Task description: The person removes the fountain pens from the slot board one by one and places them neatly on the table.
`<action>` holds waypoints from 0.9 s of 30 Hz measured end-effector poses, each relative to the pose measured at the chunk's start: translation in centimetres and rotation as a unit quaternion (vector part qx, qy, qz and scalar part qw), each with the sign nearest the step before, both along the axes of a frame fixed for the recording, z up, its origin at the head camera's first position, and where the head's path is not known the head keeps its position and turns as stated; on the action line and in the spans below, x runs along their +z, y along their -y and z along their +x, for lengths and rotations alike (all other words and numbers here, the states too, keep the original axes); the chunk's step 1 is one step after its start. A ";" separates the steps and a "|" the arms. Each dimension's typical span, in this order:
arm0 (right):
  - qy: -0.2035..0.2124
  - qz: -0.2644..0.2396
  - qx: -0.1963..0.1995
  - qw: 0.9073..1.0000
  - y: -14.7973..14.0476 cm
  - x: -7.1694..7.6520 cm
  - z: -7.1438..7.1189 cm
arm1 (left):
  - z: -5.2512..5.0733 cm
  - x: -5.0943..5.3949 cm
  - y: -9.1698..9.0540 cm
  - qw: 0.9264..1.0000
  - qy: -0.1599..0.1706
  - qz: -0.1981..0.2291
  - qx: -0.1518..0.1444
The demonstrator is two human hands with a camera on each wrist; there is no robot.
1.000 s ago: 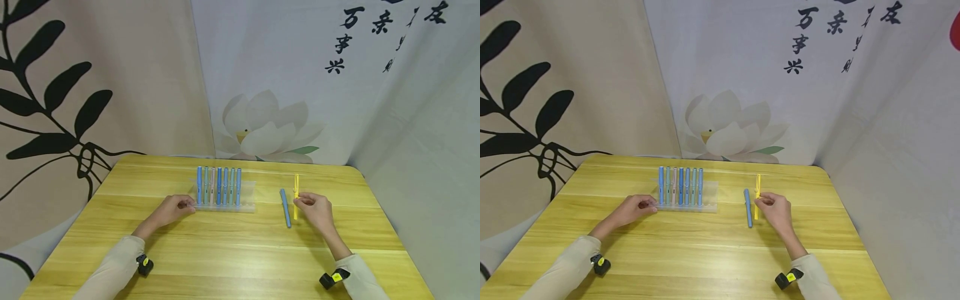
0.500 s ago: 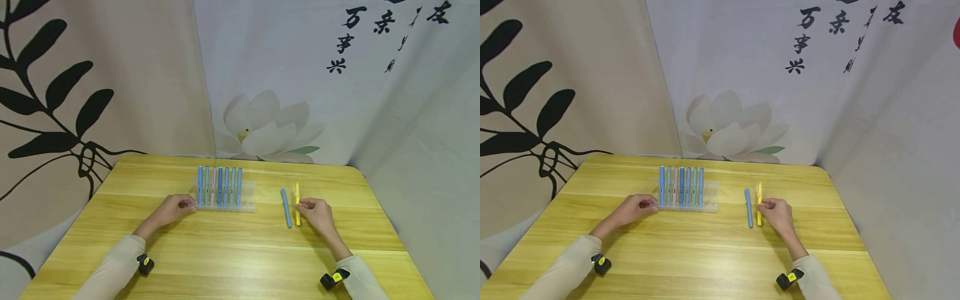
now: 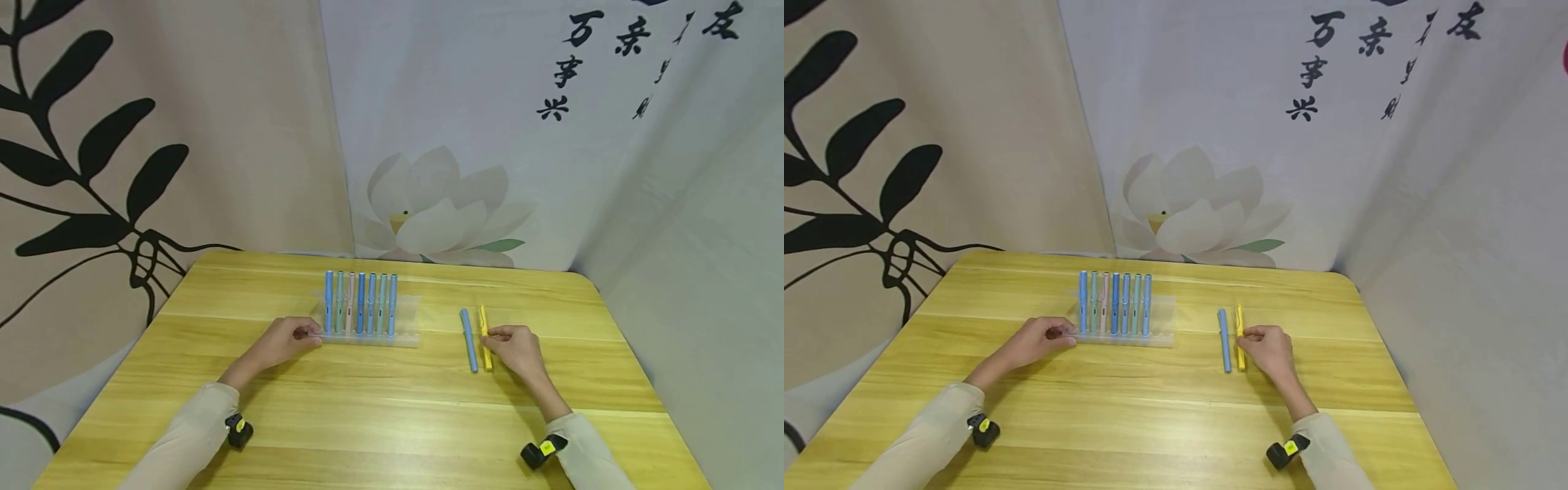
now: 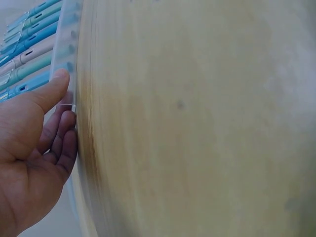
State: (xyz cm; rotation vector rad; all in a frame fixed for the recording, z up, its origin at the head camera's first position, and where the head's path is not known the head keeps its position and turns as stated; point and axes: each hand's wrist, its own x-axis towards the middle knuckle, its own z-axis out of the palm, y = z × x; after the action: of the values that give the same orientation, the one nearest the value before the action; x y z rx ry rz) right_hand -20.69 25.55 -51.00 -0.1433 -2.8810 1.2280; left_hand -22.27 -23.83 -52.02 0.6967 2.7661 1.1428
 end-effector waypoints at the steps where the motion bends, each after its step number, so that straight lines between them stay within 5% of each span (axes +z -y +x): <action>1: 0.001 0.002 0.001 1.000 0.0 0.0 0.0 | 0.0 0.0 0.0 1.000 0.001 0.000 0.001; 27: -0.018 0.042 0.003 0.999 1.2 0.3 -0.3 | 0.0 -0.1 0.0 1.000 0.012 -0.001 0.002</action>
State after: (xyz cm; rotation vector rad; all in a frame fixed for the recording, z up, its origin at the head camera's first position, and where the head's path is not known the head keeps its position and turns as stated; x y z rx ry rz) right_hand -20.98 24.39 -50.71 -0.1126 -2.8985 1.0956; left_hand -22.32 -23.80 -52.13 0.6736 2.7492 1.1407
